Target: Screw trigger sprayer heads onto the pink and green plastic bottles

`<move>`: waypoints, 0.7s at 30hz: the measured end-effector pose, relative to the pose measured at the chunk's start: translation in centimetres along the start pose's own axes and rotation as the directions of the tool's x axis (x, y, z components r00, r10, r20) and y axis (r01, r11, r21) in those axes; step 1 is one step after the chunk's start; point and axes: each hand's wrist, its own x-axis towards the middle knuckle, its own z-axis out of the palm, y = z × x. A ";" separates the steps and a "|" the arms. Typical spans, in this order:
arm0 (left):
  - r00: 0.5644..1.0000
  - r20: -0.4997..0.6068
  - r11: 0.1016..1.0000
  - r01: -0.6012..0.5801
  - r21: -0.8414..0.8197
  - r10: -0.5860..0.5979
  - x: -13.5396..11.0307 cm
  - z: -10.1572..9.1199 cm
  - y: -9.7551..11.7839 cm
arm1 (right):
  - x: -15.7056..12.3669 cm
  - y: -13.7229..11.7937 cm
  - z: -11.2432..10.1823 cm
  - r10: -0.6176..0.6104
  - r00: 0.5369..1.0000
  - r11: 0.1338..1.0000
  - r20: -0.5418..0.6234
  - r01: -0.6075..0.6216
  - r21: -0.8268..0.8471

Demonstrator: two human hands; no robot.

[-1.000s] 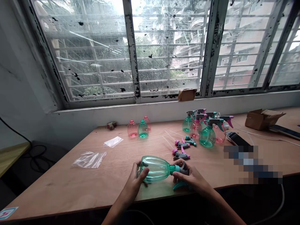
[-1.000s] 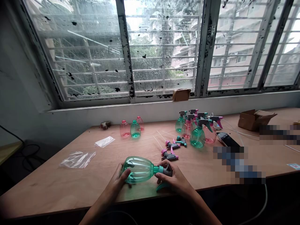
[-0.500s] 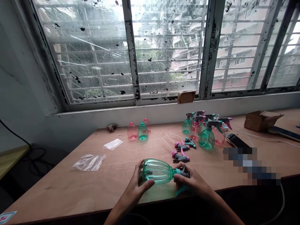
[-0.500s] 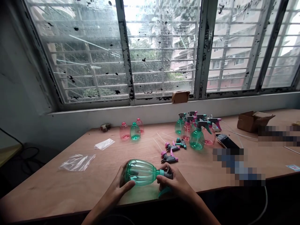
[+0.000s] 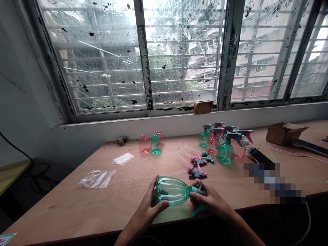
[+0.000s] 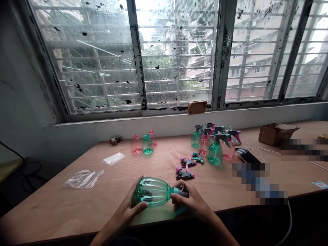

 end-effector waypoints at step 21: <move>0.996 0.088 1.000 -0.002 -0.011 0.003 -0.1 0.1 0.4 | 0.5 0.9 -0.1 -0.043 0.997 0.996 -0.066 0.048 0.080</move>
